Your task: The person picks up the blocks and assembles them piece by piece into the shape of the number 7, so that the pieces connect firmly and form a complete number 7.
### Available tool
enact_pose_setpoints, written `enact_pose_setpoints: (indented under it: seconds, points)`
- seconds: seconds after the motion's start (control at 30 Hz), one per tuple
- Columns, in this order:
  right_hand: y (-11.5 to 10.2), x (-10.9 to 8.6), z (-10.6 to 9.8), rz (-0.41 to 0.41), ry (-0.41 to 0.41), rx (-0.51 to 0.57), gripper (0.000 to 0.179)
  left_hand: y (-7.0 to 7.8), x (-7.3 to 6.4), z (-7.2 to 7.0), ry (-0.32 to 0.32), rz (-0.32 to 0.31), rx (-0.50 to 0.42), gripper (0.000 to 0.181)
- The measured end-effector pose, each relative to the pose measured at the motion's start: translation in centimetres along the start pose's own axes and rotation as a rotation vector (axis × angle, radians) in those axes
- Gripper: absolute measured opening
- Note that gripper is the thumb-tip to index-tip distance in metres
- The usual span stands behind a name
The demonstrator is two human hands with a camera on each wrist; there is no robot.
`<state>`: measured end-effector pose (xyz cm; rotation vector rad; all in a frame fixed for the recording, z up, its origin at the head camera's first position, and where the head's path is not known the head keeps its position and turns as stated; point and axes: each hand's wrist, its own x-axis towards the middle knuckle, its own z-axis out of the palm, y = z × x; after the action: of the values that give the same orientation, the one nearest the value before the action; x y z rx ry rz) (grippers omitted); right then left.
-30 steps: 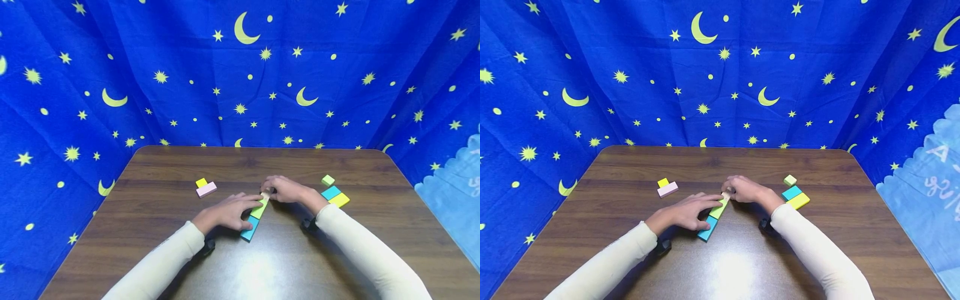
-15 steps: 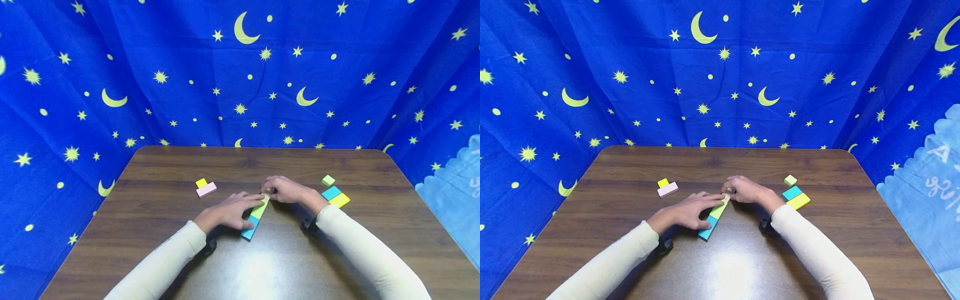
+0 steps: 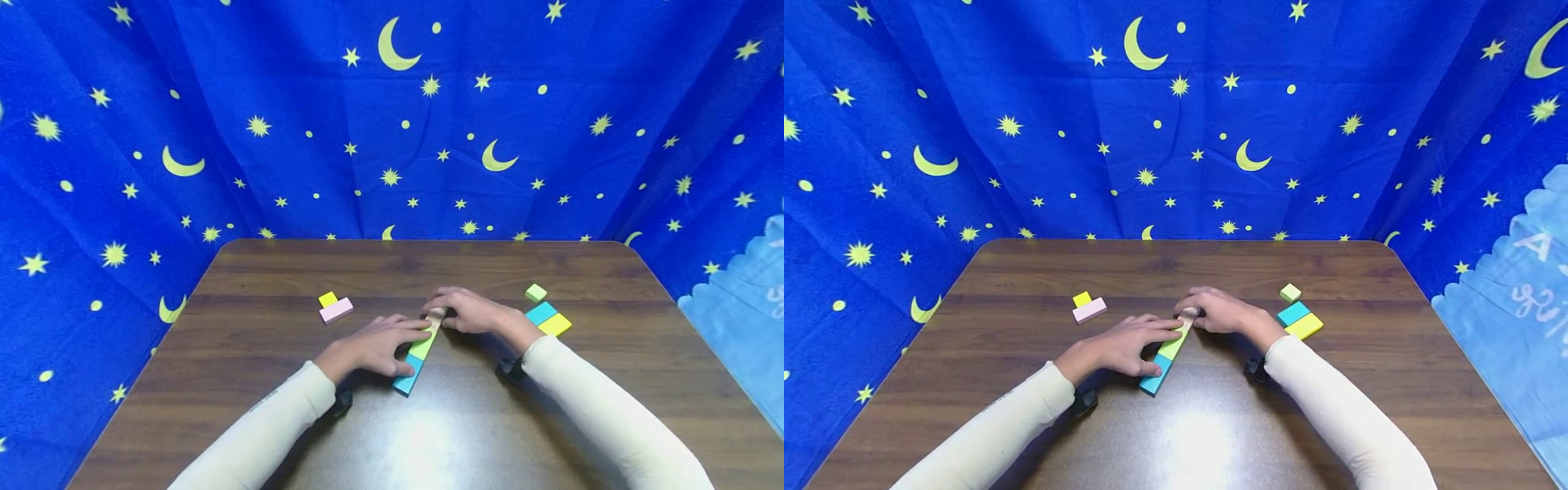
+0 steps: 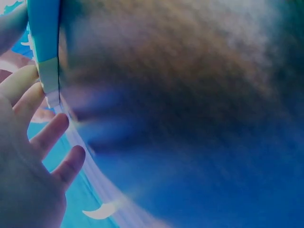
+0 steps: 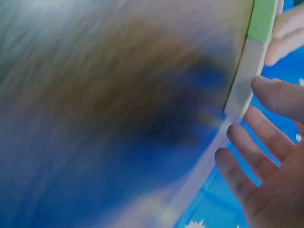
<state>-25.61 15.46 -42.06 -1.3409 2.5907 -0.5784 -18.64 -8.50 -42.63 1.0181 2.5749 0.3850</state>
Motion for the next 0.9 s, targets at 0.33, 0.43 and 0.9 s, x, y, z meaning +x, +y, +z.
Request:
enact_pose_setpoints:
  seconds: [0.33, 0.43, 0.9]
  points:
    - [2.6, -6.8, -3.3, 0.102, 0.116, -0.118, 0.036, -0.2, -0.1, 0.3, 0.003, 0.003, -0.015, 0.067]
    - [3.2, -10.1, -4.2, 0.167, 0.139, -0.109, 0.036, -0.1, -0.2, 0.3, 0.011, 0.008, -0.02, 0.067]
    - [5.6, -17.3, -3.9, 0.237, 0.274, -0.216, 0.035, 0.1, -0.1, 0.3, 0.007, 0.0, -0.029, 0.067]
